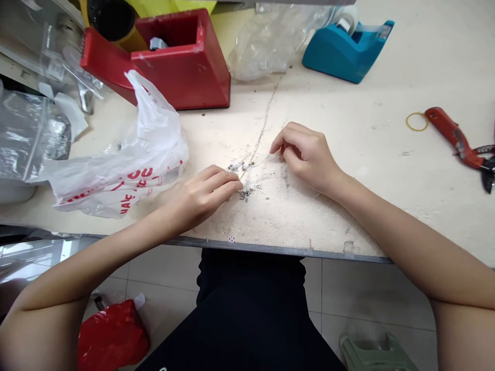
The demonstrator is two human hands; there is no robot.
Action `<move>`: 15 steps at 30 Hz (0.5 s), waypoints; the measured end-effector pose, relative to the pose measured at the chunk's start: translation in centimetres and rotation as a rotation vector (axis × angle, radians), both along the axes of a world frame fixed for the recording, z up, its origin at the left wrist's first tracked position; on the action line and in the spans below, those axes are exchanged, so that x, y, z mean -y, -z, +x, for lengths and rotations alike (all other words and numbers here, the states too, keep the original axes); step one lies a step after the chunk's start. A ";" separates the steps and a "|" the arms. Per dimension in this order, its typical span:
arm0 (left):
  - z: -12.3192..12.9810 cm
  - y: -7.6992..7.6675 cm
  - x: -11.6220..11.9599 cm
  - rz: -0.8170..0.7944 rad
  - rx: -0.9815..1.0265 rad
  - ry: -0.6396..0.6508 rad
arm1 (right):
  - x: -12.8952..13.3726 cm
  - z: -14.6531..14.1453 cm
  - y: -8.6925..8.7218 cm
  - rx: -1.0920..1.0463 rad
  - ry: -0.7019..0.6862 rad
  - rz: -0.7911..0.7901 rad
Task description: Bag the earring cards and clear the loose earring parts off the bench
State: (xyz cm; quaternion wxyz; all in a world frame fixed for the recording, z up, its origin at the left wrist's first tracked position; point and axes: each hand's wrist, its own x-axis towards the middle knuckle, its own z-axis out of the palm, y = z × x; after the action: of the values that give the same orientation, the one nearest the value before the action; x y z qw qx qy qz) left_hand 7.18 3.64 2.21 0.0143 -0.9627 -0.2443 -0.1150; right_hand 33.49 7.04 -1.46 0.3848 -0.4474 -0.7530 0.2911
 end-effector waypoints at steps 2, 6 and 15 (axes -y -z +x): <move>0.0 -1.1 0.1 0.014 0.053 0.005 | -0.1 0.1 0.2 -0.006 -0.004 0.013; -1.0 -5.5 0.1 0.091 0.105 -0.020 | -0.1 0.2 0.3 -0.012 -0.012 0.019; -8.7 -9.0 -6.0 0.037 0.150 -0.475 | -0.2 0.3 0.6 -0.048 -0.019 -0.008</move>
State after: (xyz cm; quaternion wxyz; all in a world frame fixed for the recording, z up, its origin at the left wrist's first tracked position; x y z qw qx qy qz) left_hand -1.49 9.63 11.24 0.0401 -0.8666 -0.4621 -0.1840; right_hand 33.75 7.25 -2.11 0.3982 -0.4345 -0.7467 0.3085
